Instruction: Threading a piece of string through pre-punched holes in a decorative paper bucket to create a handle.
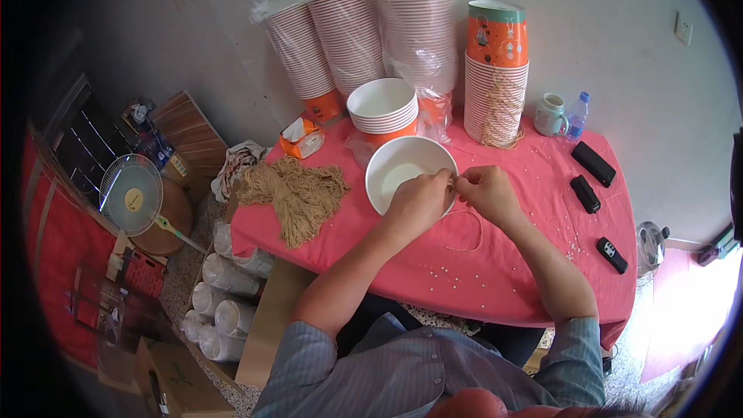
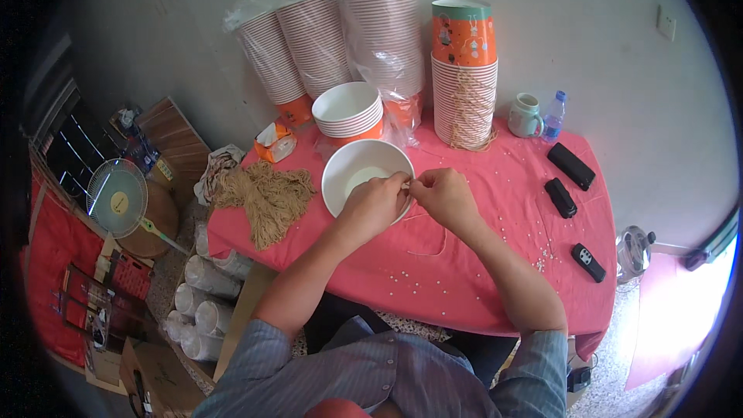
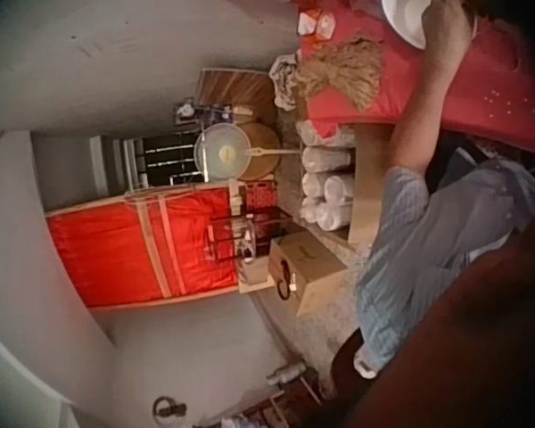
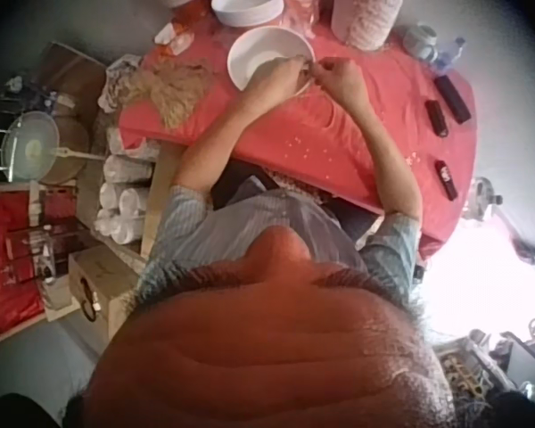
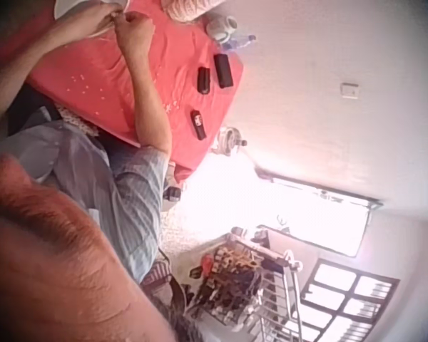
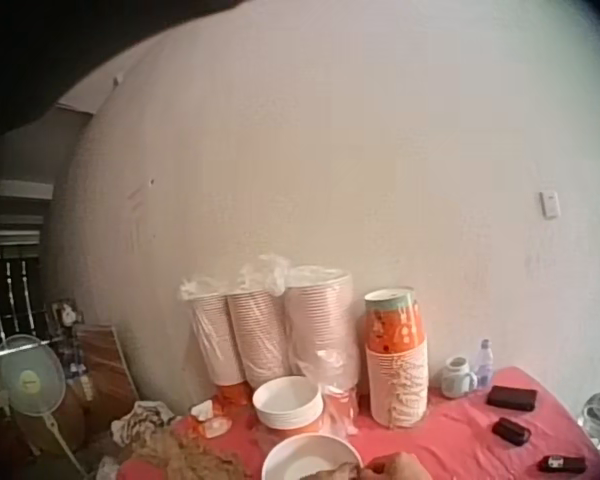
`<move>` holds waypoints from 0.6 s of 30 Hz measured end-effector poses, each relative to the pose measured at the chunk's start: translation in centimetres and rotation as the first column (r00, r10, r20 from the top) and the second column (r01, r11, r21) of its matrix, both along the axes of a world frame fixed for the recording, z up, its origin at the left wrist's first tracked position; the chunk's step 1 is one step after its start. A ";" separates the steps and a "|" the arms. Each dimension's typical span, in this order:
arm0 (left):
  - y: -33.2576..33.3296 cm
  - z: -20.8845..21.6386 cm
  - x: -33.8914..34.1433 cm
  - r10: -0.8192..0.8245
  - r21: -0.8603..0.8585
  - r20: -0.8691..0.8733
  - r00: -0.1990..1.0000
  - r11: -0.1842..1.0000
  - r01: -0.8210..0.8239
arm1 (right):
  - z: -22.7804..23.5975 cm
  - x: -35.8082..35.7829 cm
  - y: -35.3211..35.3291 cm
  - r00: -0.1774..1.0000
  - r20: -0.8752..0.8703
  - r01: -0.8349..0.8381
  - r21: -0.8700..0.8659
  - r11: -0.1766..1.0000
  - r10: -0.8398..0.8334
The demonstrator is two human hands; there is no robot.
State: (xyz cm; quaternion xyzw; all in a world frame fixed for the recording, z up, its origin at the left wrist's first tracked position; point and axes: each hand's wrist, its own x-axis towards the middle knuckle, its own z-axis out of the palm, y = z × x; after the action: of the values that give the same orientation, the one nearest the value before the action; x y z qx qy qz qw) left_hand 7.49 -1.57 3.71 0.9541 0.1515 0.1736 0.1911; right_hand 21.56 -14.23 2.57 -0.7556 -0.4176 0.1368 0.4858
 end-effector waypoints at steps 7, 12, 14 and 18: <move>0.6 0.2 0.8 -0.039 0.024 0.142 0.989 0.999 0.036 | -1.0 1.4 0.4 0.997 -0.075 -0.025 -0.008 1.000 0.024; 2.5 -0.1 1.4 -0.035 -0.189 0.243 0.969 0.978 0.083 | -0.3 1.6 0.3 0.909 -0.349 -0.208 0.099 0.973 0.230; 3.7 -0.6 1.3 -0.028 -0.197 0.234 0.972 0.977 0.076 | 0.1 1.6 0.4 0.906 -0.341 -0.239 0.075 0.968 0.250; 7.8 -1.7 1.0 0.022 -0.221 0.411 0.912 0.972 0.076 | -1.2 3.8 0.7 0.887 -0.319 -0.331 0.062 0.941 0.333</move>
State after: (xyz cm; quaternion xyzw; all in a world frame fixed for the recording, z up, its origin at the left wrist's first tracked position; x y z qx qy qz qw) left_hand 8.44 6.25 2.03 0.8695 0.1138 0.3483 0.3311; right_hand 25.36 -13.56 1.35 -0.6387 -0.4552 0.3393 0.5193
